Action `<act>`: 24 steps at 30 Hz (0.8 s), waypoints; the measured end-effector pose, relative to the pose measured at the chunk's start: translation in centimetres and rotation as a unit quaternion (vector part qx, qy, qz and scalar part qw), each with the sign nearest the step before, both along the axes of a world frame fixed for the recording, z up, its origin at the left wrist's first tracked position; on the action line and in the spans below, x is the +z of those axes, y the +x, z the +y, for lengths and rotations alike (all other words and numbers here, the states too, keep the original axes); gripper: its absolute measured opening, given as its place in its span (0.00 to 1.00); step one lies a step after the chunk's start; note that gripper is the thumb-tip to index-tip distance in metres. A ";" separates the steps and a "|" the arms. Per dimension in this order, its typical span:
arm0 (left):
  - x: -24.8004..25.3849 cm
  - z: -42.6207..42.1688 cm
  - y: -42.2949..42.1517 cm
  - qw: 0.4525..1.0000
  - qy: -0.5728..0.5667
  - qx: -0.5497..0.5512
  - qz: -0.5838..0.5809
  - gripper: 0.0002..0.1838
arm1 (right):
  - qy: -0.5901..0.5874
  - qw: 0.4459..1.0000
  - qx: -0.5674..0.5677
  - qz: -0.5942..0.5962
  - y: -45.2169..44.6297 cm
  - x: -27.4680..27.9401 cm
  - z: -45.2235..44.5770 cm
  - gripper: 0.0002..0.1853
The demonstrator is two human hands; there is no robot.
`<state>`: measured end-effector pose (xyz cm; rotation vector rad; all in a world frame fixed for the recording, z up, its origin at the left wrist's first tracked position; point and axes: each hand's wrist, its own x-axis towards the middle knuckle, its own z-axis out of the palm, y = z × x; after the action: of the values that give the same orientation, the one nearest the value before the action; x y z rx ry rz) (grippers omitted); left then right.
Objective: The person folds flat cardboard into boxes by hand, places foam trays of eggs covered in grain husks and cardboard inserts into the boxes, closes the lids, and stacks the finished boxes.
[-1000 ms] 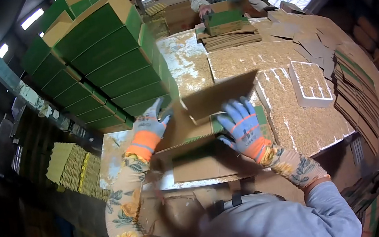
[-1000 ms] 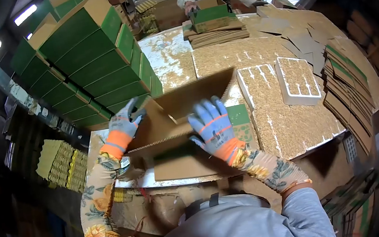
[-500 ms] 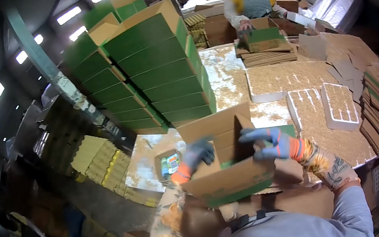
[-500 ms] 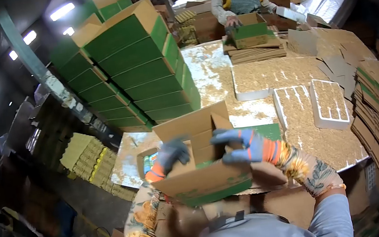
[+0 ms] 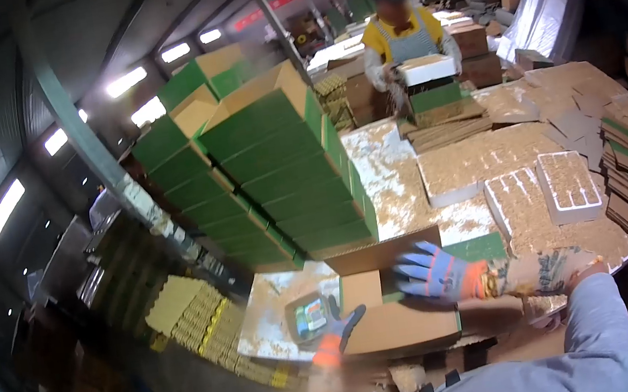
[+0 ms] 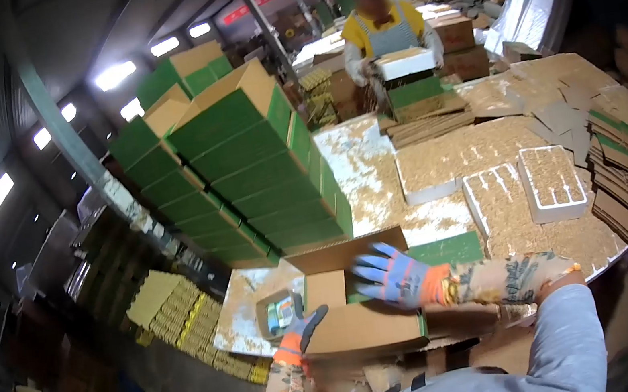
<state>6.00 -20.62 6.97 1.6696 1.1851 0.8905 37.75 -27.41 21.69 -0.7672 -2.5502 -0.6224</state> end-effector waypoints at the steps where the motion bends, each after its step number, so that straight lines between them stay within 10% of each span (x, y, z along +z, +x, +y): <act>1: 2.2 -0.7 1.3 0.998 -0.044 0.012 -0.032 0.44 | 0.011 0.996 -0.074 0.053 0.5 2.9 1.6 0.24; 3: 2.5 -1.1 2.3 0.997 -0.017 0.072 -0.033 0.47 | 0.019 0.983 -0.150 0.108 0.6 5.7 2.7 0.28; 5: 4.7 -2.7 3.3 0.977 0.090 0.149 0.123 0.51 | -0.522 0.792 -0.316 -0.006 0.2 6.0 2.8 0.42; 6: 4.4 -1.7 2.3 0.977 0.096 0.142 0.125 0.51 | -0.516 0.839 -0.150 0.084 0.7 2.3 0.8 0.46; 8: 2.7 0.6 -0.1 0.978 -0.099 -0.174 -0.065 0.44 | -0.137 0.972 -0.190 -0.011 0.3 -4.6 -3.3 0.45; 10: 6.2 -1.3 2.2 0.914 -0.251 -0.144 -0.283 0.33 | -0.186 0.964 -0.178 0.063 1.0 -5.4 -2.9 0.43; 12: 3.5 0.7 1.0 0.966 0.086 -0.183 0.162 0.26 | -0.239 0.944 -0.129 0.186 2.0 -6.3 -1.8 0.43; 16: 5.9 3.0 -1.4 0.887 0.002 -0.253 0.388 0.26 | -0.275 0.727 -0.356 0.519 -0.4 -8.9 -3.6 0.41; 19: 11.2 3.4 0.3 0.817 0.038 -0.175 0.548 0.25 | -0.525 0.551 -0.095 0.642 2.6 -4.0 -3.8 0.41; 22: 13.8 -1.7 3.5 0.928 0.265 -0.002 0.261 0.18 | -0.421 0.440 0.115 0.785 5.5 -2.9 -3.2 0.39; 24: 9.6 -3.2 5.9 0.969 0.207 -0.033 0.130 0.18 | -0.456 0.605 -0.026 0.652 7.4 -5.5 -4.6 0.44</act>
<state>11.87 -23.80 16.61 2.2050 1.1601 0.9444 45.16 -32.02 16.20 -0.9972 -1.2017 1.0608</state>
